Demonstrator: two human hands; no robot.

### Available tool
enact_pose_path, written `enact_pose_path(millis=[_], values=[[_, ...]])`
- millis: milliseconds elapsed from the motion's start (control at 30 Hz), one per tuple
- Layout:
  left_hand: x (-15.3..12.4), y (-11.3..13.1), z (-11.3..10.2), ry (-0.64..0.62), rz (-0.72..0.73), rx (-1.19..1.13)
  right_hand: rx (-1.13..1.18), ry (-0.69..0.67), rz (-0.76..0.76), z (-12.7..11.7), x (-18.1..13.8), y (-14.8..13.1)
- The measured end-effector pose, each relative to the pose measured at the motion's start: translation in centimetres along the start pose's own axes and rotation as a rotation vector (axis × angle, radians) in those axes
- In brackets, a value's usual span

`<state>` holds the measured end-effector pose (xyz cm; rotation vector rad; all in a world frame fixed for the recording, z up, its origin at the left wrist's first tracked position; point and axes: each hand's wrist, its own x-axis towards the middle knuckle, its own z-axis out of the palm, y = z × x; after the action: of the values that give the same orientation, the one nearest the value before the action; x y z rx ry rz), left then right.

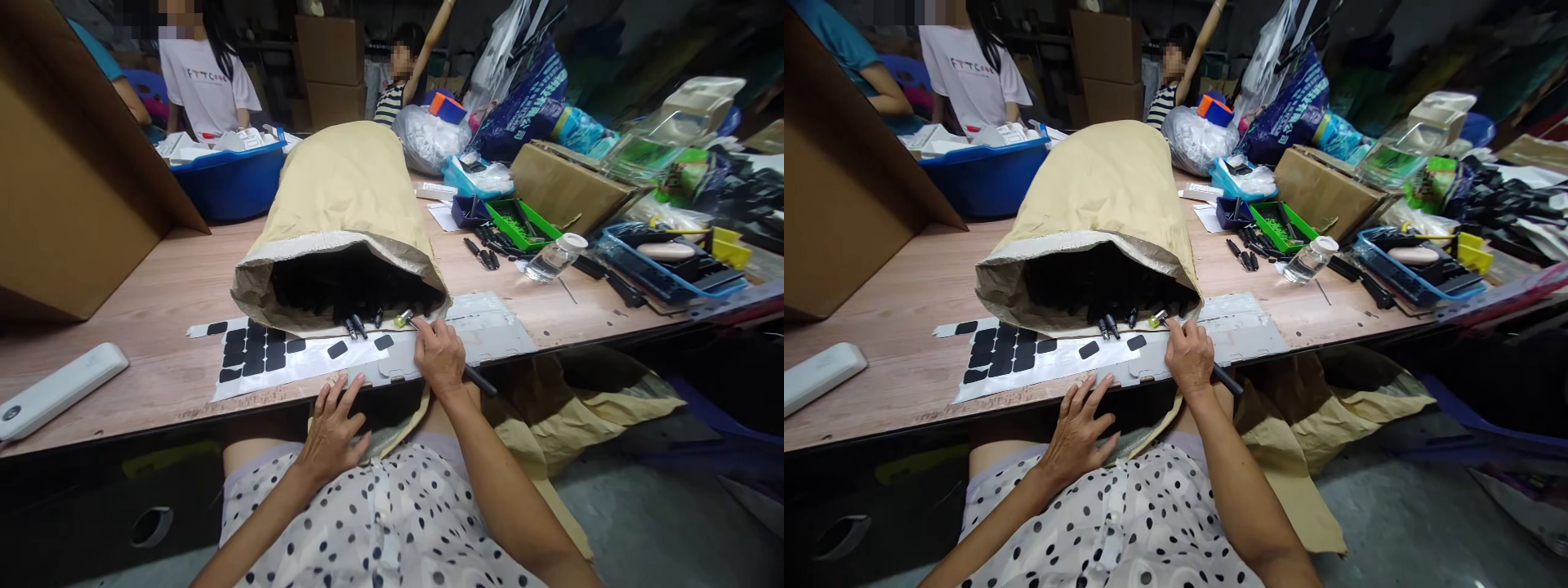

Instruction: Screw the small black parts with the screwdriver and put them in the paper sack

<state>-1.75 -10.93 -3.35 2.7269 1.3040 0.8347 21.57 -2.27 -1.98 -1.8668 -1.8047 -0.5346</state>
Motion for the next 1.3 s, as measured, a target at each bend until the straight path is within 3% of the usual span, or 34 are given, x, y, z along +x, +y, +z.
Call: enact_pose_path(millis=[133,200,267,400,533,600,700,800,967,1167,1300], values=[[2.7,-0.9,-1.2,0.192,-0.157,-0.028,-0.003,-0.005,0.001,0.0,0.0,0.0],[5.3,-2.5,-1.7,0.284,-0.322,-0.005,-0.007,-0.009,0.003,0.1,0.0,0.0],[8.4,-4.5,-2.2,0.291,-0.511,0.041,-0.010,-0.008,0.006,0.1,0.0,-0.1],[14.0,-8.1,-2.2,0.143,-0.781,0.140,-0.022,-0.011,0.011,0.1,0.0,-0.2],[16.3,-9.5,-1.6,-0.099,-0.932,0.109,-0.031,-0.021,0.010,0.1,0.1,-0.3],[15.6,-9.6,-1.6,-0.102,-0.918,0.126,-0.032,-0.026,0.011,0.0,0.1,-0.3],[13.0,-8.8,-2.0,0.045,-0.844,0.197,-0.026,-0.048,0.022,0.0,0.1,-0.3],[10.0,-7.2,-2.2,0.140,-0.717,0.118,-0.016,-0.071,0.041,-0.1,0.0,-0.4],[8.3,-4.6,-0.9,0.004,-0.390,-0.180,0.025,-0.081,0.045,-0.2,0.4,0.0],[8.8,-4.7,-0.2,-0.037,-0.393,-0.319,0.295,-0.077,0.091,-1.6,0.0,0.9],[8.9,-4.8,-0.2,-0.055,-0.434,-0.343,0.575,-0.094,0.097,-3.3,-1.5,-0.4]])
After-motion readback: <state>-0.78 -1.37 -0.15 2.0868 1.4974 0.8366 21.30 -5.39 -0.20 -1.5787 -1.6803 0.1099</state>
